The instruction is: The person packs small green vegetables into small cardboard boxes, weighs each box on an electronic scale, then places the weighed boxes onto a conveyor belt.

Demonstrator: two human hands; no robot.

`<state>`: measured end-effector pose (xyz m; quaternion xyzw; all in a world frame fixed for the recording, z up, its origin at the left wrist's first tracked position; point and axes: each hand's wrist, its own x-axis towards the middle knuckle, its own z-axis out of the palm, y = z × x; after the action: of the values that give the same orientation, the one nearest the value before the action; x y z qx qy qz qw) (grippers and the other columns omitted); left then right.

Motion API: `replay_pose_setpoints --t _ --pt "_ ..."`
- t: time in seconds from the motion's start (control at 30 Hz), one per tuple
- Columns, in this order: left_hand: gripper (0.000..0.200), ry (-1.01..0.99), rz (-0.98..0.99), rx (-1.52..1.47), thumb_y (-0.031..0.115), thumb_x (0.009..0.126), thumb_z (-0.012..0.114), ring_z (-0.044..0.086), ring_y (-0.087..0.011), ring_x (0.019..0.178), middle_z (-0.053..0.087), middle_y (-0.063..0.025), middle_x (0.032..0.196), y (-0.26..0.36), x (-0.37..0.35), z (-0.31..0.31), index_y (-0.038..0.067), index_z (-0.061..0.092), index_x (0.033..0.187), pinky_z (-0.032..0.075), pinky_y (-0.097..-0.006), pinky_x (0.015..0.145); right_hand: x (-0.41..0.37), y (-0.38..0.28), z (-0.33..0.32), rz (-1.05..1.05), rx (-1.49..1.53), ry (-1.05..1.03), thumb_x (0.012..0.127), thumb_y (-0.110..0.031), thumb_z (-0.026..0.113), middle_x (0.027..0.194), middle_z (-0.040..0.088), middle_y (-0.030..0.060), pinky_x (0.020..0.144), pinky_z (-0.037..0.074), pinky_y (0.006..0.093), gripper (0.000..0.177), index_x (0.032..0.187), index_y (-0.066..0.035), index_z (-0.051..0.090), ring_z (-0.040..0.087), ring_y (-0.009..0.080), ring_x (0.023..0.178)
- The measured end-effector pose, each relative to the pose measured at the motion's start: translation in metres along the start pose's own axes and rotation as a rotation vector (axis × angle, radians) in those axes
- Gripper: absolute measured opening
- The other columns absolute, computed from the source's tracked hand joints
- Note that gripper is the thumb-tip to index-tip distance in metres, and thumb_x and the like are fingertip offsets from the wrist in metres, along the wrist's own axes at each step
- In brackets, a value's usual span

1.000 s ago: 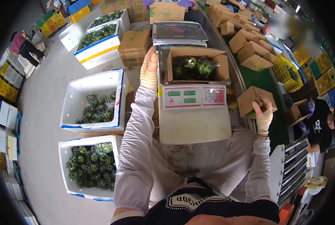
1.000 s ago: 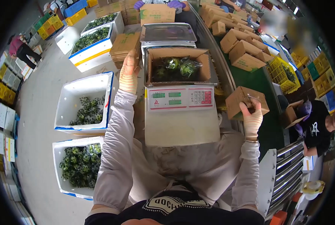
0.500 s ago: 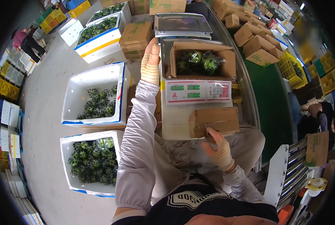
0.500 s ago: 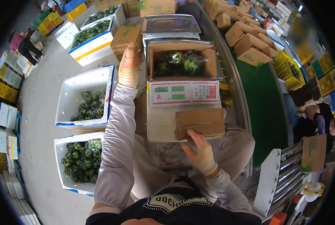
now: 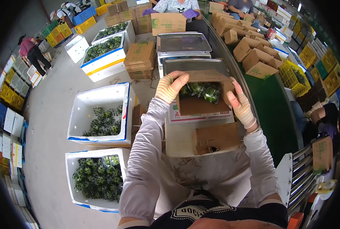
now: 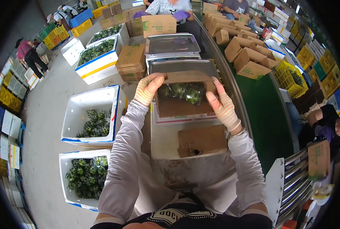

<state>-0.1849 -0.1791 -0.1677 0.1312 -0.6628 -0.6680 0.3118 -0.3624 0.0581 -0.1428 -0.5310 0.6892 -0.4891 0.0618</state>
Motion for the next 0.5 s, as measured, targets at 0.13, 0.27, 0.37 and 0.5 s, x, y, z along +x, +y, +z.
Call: replay_pose_setpoints --t 0.13,0.27,0.37,0.5 --pt "0.073 0.150 -0.085 0.035 0.057 0.079 0.073 0.053 -0.0164 0.110 0.064 -0.0085 0.118 0.008 0.054 -0.019 -0.003 0.064 0.120 0.037 -0.0308 0.101 0.078 0.016 -0.001 -0.062 0.148 0.031 0.099 -0.033 0.057 0.120 0.060 0.0022 0.095 0.041 0.0269 0.053 0.141 -0.003 0.046 0.055 0.0125 0.109" --pt "0.074 0.286 -0.150 0.234 0.059 0.077 0.070 0.057 -0.0193 0.104 0.065 -0.0105 0.115 0.018 0.106 -0.025 -0.001 0.065 0.120 0.041 -0.0332 0.095 0.149 0.072 0.013 0.181 0.543 -0.121 0.095 -0.038 0.062 0.124 0.060 0.0052 0.104 0.036 0.0281 0.051 0.134 -0.005 0.055 0.051 0.0125 0.118" --pt "0.075 0.325 -0.408 0.044 0.059 0.076 0.070 0.060 -0.0251 0.104 0.065 -0.0117 0.118 -0.002 0.145 -0.043 0.004 0.060 0.126 0.045 -0.0349 0.094 0.169 0.056 0.025 0.431 0.837 -0.101 0.090 -0.042 0.067 0.126 0.061 0.0081 0.102 0.040 0.0308 0.051 0.127 -0.008 0.061 0.053 0.0154 0.117" --pt "0.070 0.304 -0.338 -0.217 0.058 0.078 0.068 0.061 -0.0264 0.104 0.063 -0.0141 0.122 -0.033 0.185 -0.043 0.006 0.060 0.125 0.048 -0.0379 0.092 0.208 0.083 0.033 0.677 1.003 -0.179 0.089 -0.038 0.069 0.114 0.067 0.0073 0.093 0.047 0.0349 0.044 0.121 -0.009 0.063 0.062 0.0202 0.103"
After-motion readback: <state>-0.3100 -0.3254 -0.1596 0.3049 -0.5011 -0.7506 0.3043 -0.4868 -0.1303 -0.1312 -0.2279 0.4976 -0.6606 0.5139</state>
